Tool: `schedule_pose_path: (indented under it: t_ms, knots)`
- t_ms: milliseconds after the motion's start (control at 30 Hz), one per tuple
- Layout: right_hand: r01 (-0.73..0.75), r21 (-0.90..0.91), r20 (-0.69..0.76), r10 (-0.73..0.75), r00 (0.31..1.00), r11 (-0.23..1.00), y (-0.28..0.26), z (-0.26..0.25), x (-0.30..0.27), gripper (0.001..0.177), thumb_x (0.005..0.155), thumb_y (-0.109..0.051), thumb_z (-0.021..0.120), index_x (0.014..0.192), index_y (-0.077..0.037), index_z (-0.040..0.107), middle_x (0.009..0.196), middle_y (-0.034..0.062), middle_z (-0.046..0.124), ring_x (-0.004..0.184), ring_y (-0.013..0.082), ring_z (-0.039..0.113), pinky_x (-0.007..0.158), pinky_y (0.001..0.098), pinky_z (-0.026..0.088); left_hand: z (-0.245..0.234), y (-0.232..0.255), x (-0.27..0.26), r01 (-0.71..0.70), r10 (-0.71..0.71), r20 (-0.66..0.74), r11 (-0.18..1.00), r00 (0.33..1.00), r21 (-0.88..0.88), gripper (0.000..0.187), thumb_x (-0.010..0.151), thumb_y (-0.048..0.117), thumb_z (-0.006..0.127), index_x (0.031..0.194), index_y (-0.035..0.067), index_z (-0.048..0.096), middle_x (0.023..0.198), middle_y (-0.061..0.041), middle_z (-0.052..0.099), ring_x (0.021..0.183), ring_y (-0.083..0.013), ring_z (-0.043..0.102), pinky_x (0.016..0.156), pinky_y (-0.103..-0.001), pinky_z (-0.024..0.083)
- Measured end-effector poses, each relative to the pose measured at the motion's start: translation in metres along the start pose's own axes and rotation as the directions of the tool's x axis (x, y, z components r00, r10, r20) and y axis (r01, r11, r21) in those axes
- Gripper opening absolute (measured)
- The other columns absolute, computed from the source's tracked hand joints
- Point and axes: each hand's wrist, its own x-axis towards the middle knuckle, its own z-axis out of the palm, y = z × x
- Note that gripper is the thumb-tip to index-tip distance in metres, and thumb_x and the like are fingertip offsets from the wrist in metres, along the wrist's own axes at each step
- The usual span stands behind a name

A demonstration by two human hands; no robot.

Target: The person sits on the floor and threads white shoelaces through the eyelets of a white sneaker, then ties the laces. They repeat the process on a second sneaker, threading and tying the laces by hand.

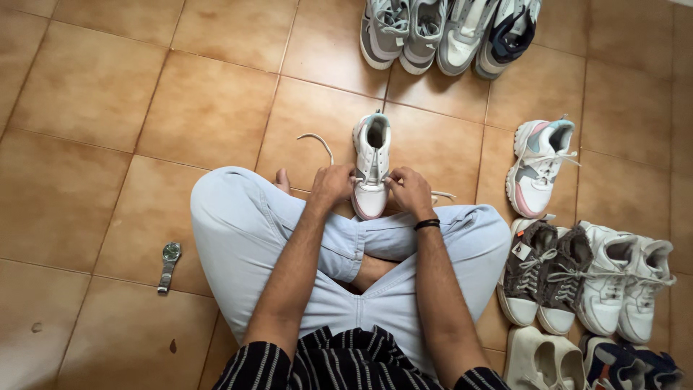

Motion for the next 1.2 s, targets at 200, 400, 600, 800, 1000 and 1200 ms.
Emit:
schedule_pose_path:
  t_ms: [200,400,600,800,1000,1200]
  knots:
    - [-0.086,0.047,-0.021,0.087,0.996,0.995,0.009,0.016,-0.001,0.023,0.095,-0.034,0.068,0.097,-0.011,0.071,0.096,0.0110,0.072,0.087,0.0318,0.070,0.076,0.0451,0.054,0.015,0.003,-0.001,-0.003,0.004,-0.071,1.000,0.998,0.004,0.034,0.091,0.043,0.069,0.100,0.011,0.070,0.093,-0.018,0.074,0.090,-0.0407,0.070,0.079,-0.056,0.051]
    - [-0.106,0.315,0.175,0.052,0.983,0.943,0.059,0.054,0.015,0.026,0.106,-0.022,0.068,0.091,0.000,0.068,0.078,0.0112,0.068,0.070,0.0194,0.061,0.065,0.0368,0.051,0.024,0.006,0.001,-0.039,0.027,-0.172,0.997,0.985,-0.069,0.022,0.087,0.030,0.072,0.097,0.011,0.071,0.095,-0.017,0.075,0.096,-0.0366,0.072,0.085,-0.052,0.054]
    - [-0.218,0.530,0.268,0.083,0.960,0.820,0.067,0.050,0.021,0.013,0.098,-0.016,0.069,0.090,-0.005,0.069,0.075,0.0001,0.067,0.067,0.0080,0.064,0.062,0.0257,0.053,0.019,0.009,0.005,0.109,-0.132,-0.076,0.961,0.988,-0.253,0.027,0.081,0.030,0.072,0.105,0.016,0.073,0.099,-0.014,0.075,0.098,-0.0347,0.071,0.083,-0.050,0.055]
    - [-0.084,-0.014,0.126,0.085,0.988,0.996,0.021,0.022,0.004,0.024,0.098,-0.030,0.074,0.092,-0.008,0.077,0.073,0.0097,0.068,0.067,0.0254,0.065,0.064,0.0390,0.049,0.022,0.006,0.003,0.184,-0.191,-0.020,0.965,0.981,-0.185,0.028,0.086,0.035,0.073,0.099,0.011,0.074,0.099,-0.014,0.076,0.100,-0.0332,0.073,0.087,-0.048,0.056]
    - [-0.094,0.047,0.070,0.090,0.993,0.995,0.010,0.007,-0.016,0.027,0.102,-0.032,0.072,0.095,-0.006,0.076,0.077,0.0096,0.069,0.068,0.0225,0.065,0.064,0.0366,0.049,0.011,0.011,-0.012,0.122,-0.124,-0.032,0.990,0.992,-0.072,0.023,0.089,0.030,0.072,0.095,0.008,0.076,0.097,-0.016,0.075,0.096,-0.0351,0.073,0.084,-0.048,0.057]
    - [-0.062,0.384,0.044,0.048,0.998,0.921,0.014,-0.012,-0.039,0.025,0.105,-0.022,0.066,0.098,0.001,0.071,0.083,0.0032,0.071,0.073,0.0083,0.064,0.067,0.0248,0.049,-0.027,0.047,-0.042,-0.030,0.020,-0.090,0.992,0.996,-0.120,0.022,0.091,0.028,0.067,0.094,0.009,0.076,0.093,-0.015,0.075,0.093,-0.0363,0.072,0.081,-0.050,0.056]
